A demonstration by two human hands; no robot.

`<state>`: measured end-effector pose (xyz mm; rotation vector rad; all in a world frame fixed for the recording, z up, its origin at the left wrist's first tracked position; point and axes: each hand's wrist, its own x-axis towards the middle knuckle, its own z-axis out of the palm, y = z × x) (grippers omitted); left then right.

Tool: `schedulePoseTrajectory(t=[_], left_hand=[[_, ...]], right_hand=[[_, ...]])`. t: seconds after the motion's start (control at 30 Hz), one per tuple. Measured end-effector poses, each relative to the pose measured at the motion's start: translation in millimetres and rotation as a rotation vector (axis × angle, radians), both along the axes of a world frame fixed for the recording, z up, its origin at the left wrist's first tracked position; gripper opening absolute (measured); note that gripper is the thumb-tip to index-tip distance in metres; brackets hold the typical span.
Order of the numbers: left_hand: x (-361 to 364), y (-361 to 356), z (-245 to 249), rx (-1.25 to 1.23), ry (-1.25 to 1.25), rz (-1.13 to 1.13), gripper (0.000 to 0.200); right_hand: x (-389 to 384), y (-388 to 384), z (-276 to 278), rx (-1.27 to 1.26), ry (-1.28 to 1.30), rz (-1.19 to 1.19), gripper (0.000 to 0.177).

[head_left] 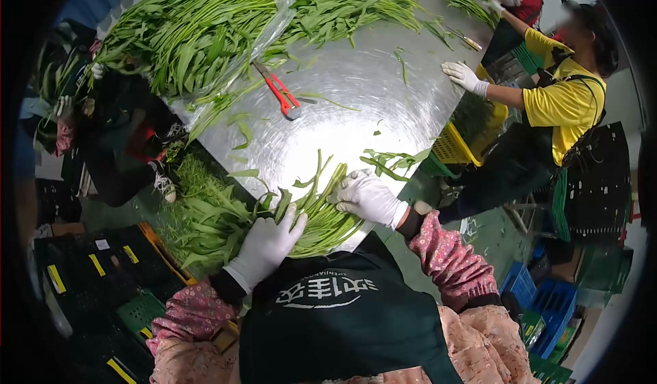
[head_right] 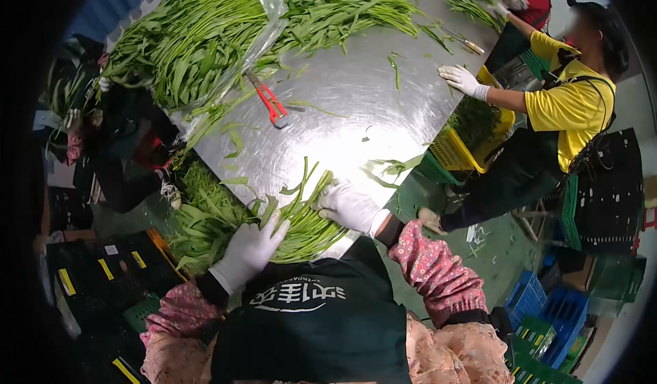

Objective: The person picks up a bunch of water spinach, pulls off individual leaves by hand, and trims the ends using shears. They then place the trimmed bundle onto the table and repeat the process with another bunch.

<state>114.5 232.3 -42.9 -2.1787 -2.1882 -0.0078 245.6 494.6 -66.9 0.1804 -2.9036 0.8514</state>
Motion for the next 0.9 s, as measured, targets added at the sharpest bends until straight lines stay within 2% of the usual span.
schedulePoseTrajectory(t=[0.13,0.23,0.37,0.5,0.6,0.67,0.73,0.8,0.83,0.9], left_hand=[[-6,3,6,-0.033,-0.072,0.013,0.050],[-11,2,-3,0.005,-0.163,0.007,0.061],[-16,2,-2,-0.001,-0.209,-0.003,0.062],[-19,3,0,0.042,-0.242,-0.003,0.063],[-14,7,6,0.033,-0.235,0.001,0.063],[-13,8,7,0.032,-0.220,0.002,0.063],[-12,3,5,0.045,-0.216,0.002,0.063],[-13,0,3,0.054,-0.181,-0.001,0.061],[-12,-1,2,0.058,-0.162,-0.005,0.061],[-12,1,3,0.076,-0.144,0.001,0.057]], right_hand=[[1,3,3,-0.048,-0.048,0.077,0.013],[-5,-3,10,-0.020,-0.033,0.181,0.013],[-9,-11,19,0.222,0.031,0.268,0.012],[-4,-5,18,0.326,0.019,0.071,0.012],[-2,-15,-2,0.624,0.071,-0.252,0.011],[-4,-2,-2,0.608,-0.155,-0.407,0.013],[3,28,-8,0.785,-0.132,-0.616,0.011],[8,61,-4,0.696,-0.045,-0.766,0.010],[0,65,12,0.479,-0.032,-0.899,0.011],[-12,54,40,0.321,0.231,-0.744,0.023]])
